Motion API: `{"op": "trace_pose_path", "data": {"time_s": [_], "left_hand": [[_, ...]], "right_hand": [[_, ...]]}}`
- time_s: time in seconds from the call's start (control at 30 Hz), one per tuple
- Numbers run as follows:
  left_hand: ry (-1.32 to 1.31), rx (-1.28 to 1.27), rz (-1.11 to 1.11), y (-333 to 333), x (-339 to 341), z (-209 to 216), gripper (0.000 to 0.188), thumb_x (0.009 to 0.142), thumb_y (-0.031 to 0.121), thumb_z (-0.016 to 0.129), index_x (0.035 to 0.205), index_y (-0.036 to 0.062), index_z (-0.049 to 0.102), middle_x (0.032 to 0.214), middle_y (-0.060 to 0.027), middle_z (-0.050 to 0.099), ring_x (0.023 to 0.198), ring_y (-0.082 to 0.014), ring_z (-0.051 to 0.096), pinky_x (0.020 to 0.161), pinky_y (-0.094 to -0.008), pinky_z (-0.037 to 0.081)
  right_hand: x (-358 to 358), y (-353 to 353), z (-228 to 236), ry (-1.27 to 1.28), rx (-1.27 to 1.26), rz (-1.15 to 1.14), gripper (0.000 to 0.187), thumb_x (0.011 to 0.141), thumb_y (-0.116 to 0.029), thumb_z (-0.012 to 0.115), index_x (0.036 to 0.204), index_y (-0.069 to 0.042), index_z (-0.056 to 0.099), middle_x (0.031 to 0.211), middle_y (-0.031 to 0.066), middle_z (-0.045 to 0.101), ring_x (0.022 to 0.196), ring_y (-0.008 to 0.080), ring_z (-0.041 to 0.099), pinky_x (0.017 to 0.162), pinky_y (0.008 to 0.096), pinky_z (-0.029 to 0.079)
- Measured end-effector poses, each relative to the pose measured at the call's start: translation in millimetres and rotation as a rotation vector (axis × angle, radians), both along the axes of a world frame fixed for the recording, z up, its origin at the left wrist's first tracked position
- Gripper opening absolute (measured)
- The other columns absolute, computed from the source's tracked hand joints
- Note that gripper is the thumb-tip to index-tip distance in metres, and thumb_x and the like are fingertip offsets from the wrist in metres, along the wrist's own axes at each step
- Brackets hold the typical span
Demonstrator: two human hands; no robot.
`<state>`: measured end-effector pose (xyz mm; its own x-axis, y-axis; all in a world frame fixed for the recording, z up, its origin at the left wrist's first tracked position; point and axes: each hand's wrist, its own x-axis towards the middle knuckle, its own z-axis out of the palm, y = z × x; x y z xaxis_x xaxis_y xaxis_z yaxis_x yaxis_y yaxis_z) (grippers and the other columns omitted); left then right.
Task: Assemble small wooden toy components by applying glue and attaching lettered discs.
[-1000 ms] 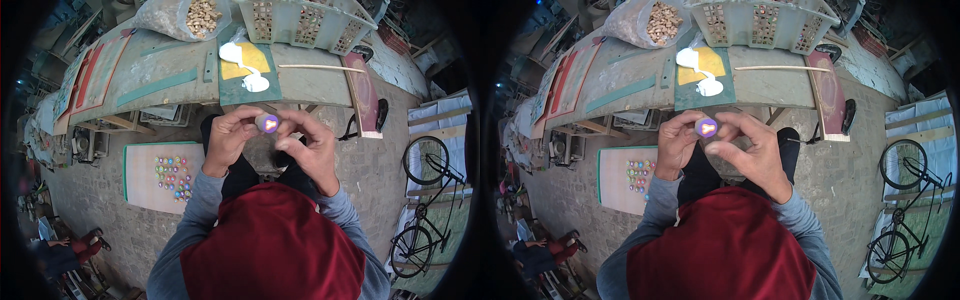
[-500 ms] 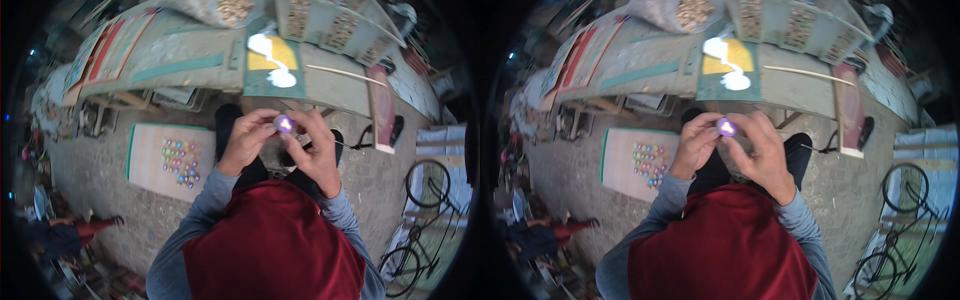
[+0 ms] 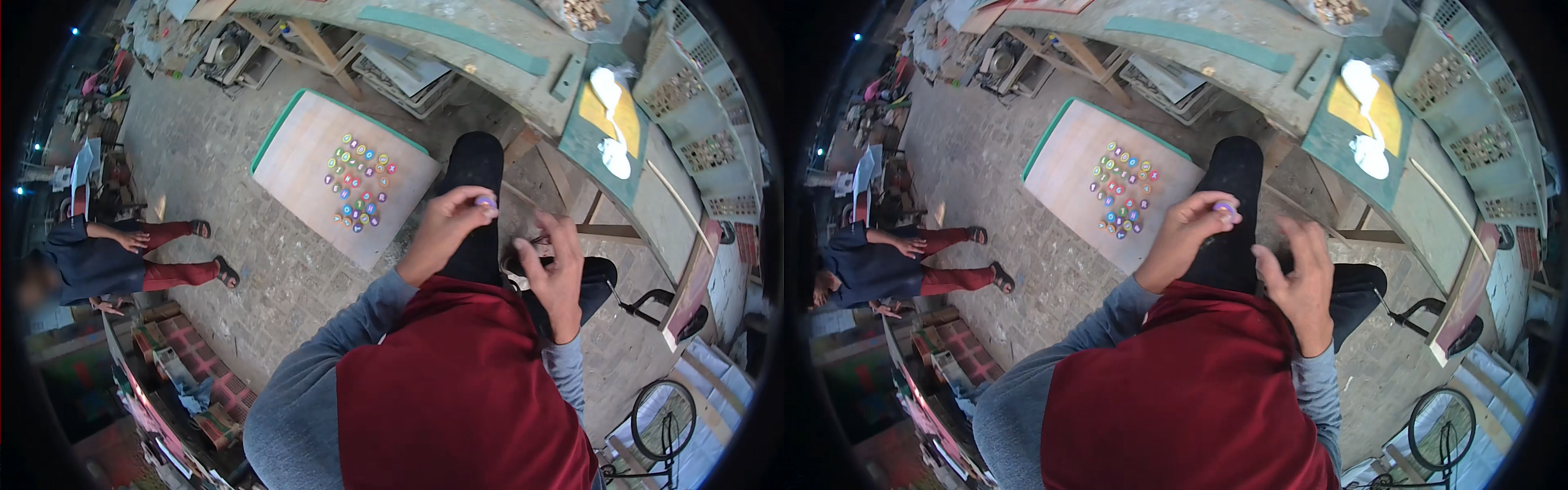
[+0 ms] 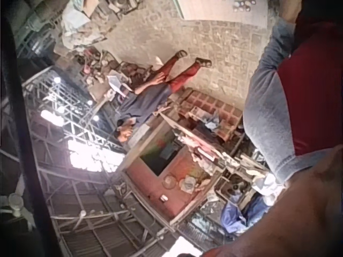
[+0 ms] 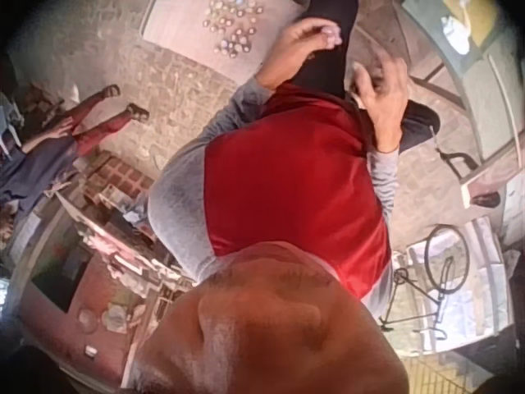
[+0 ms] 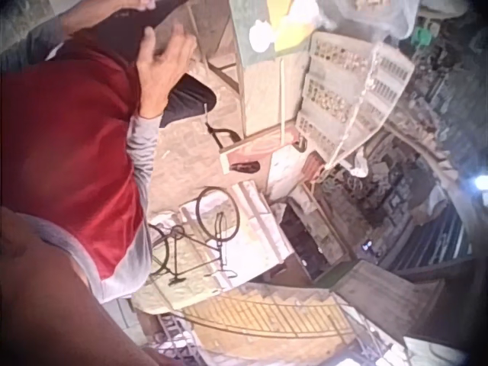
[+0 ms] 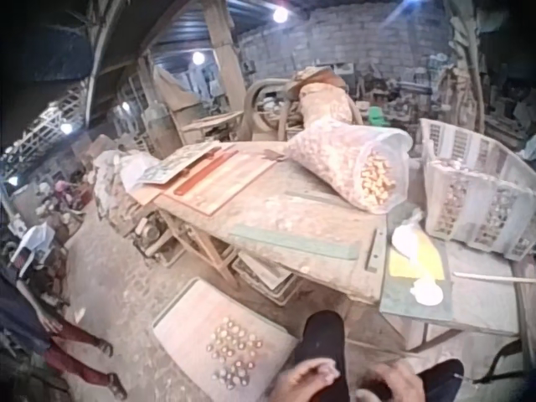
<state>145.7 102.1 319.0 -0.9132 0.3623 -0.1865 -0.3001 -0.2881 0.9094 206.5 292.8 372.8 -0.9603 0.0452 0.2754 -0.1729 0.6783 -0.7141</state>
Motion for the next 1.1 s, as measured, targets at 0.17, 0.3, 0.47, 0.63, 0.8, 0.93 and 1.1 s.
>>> {"op": "trace_pose_path", "data": {"time_s": [0.17,0.3,0.47,0.63,0.8,0.93,1.1], "left_hand": [[-0.212,-0.154,0.383,-90,-16,-53,0.03,0.088,0.008,0.066,0.117,0.0005,0.064,0.1,-0.005,0.066,0.096,-0.0153,0.066,0.081,-0.026,0.052],[-0.172,-0.256,0.696,-202,-18,-147,0.024,0.089,0.009,0.064,0.111,0.0012,0.068,0.098,-0.0042,0.069,0.086,-0.0121,0.065,0.073,-0.0237,0.052],[-0.354,-0.363,0.905,-298,-28,-256,0.02,0.088,0.015,0.068,0.102,0.0015,0.071,0.092,-0.004,0.072,0.082,-0.0114,0.066,0.072,-0.023,0.052],[-0.392,-0.502,0.855,-334,-40,-316,0.019,0.087,0.016,0.069,0.099,0.0016,0.071,0.087,-0.004,0.072,0.077,-0.0117,0.066,0.068,-0.0241,0.053],[-0.519,-0.626,0.682,-340,-59,-340,0.022,0.083,0.019,0.073,0.098,0.0046,0.073,0.082,-0.0027,0.07,0.061,-0.0084,0.055,0.053,-0.0221,0.042],[-0.545,-0.787,0.525,-361,-66,-359,0.021,0.082,0.021,0.073,0.096,0.0057,0.074,0.08,-0.0016,0.069,0.06,-0.0071,0.052,0.05,-0.022,0.037],[-0.426,-0.752,0.47,-346,-72,-382,0.016,0.084,0.017,0.069,0.092,0.0042,0.076,0.077,-0.0015,0.069,0.063,-0.008,0.056,0.051,-0.0246,0.04]], "right_hand": [[23,51,-47,-0.119,0.071,-0.197,0.03,0.087,-0.011,0.067,0.114,0.003,0.063,0.108,0.0167,0.063,0.092,0.0287,0.063,0.081,0.0348,0.051],[55,95,-94,-0.235,0.032,-0.376,0.027,0.093,-0.014,0.064,0.113,0.003,0.064,0.108,0.0151,0.063,0.094,0.025,0.064,0.082,0.0332,0.051],[113,161,-167,-0.259,0.082,-0.565,0.024,0.094,-0.015,0.063,0.11,0.003,0.065,0.108,0.0157,0.064,0.1,0.0285,0.063,0.09,0.0365,0.048],[139,160,-181,-0.302,0.022,-0.718,0.024,0.094,-0.015,0.061,0.108,0.003,0.067,0.11,0.0167,0.063,0.103,0.0309,0.062,0.093,0.0392,0.046],[136,150,-182,-0.254,0.138,-0.705,0.023,0.093,-0.014,0.06,0.108,0.002,0.067,0.11,0.0168,0.063,0.104,0.0319,0.061,0.094,0.0397,0.045],[129,144,-179,-0.249,0.071,-0.713,0.023,0.093,-0.013,0.059,0.108,0.002,0.067,0.109,0.0173,0.063,0.103,0.0326,0.061,0.093,0.0399,0.045],[129,147,-178,-0.267,0.144,-0.721,0.022,0.092,-0.013,0.06,0.106,0.003,0.067,0.108,0.0168,0.063,0.102,0.0323,0.061,0.092,0.0397,0.046]]}}
